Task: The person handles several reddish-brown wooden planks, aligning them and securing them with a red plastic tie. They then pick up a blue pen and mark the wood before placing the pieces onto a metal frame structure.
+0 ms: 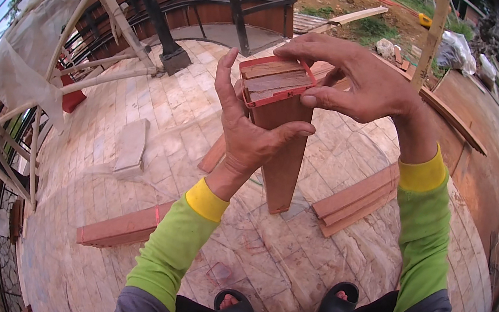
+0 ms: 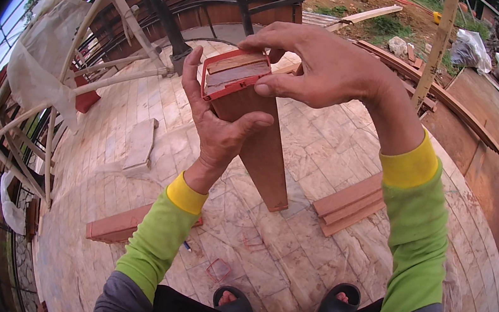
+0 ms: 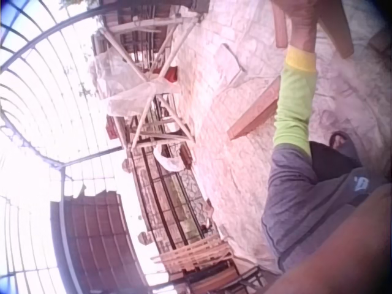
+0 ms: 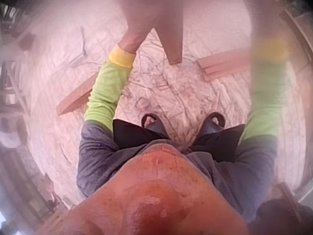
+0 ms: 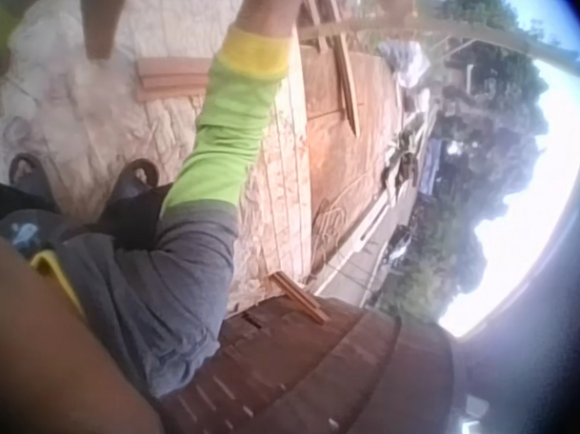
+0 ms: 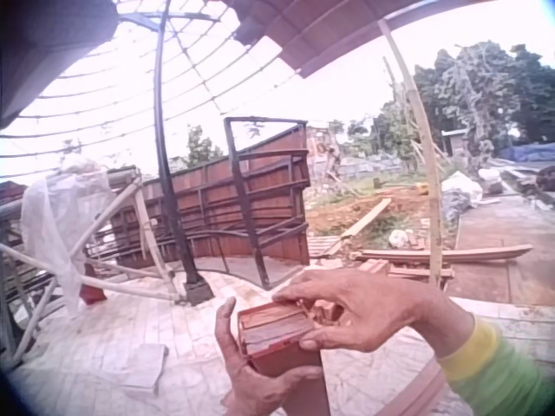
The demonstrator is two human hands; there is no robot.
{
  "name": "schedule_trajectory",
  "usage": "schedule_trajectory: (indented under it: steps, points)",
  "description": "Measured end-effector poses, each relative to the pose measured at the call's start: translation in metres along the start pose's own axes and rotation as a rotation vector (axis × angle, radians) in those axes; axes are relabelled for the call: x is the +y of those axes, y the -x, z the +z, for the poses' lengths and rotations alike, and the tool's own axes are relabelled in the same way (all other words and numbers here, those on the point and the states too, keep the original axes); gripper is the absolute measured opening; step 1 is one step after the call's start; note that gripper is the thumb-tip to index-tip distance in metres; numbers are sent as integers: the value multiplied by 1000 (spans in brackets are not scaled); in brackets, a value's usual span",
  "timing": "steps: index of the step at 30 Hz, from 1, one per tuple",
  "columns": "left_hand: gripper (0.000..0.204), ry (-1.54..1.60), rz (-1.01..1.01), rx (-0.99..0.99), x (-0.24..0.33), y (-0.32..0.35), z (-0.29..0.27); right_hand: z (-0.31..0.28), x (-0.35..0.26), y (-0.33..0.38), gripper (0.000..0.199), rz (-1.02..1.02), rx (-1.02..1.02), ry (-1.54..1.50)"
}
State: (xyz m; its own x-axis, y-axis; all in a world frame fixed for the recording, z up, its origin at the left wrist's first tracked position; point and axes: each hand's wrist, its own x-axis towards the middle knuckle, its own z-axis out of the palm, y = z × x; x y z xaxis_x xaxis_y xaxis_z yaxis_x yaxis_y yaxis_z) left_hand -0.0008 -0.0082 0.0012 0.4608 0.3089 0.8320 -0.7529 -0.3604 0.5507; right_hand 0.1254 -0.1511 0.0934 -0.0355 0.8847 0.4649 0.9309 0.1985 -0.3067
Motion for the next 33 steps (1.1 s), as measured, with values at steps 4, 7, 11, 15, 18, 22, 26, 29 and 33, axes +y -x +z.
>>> schedule_trajectory:
  steps: [4,7,11,15,18,22,26,29,33]
  points:
    - [119,-54,42,-47,-5,-2,-3,8,6,4,63,-35,94,11]
    - [117,-72,45,-36,-6,-2,-3,20,6,8,60,-34,249,-45]
    - [116,-99,56,-14,-9,-2,-3,25,-7,12,64,121,254,-185]
    - [115,-129,79,-8,-9,-2,-3,32,-19,17,60,163,283,-251]
    - [114,-138,70,-26,-8,-1,-2,51,-27,18,41,108,519,-324]
    - [111,-52,6,-25,-10,1,-4,62,-40,20,33,209,549,-346]
    - [109,45,-53,-26,-8,2,-1,67,-47,17,28,231,594,-364]
    - [111,-28,-26,-42,-8,2,-5,71,-48,14,27,197,611,-383]
    - [110,-20,-67,-83,1,1,-6,68,-50,15,28,247,563,-403]
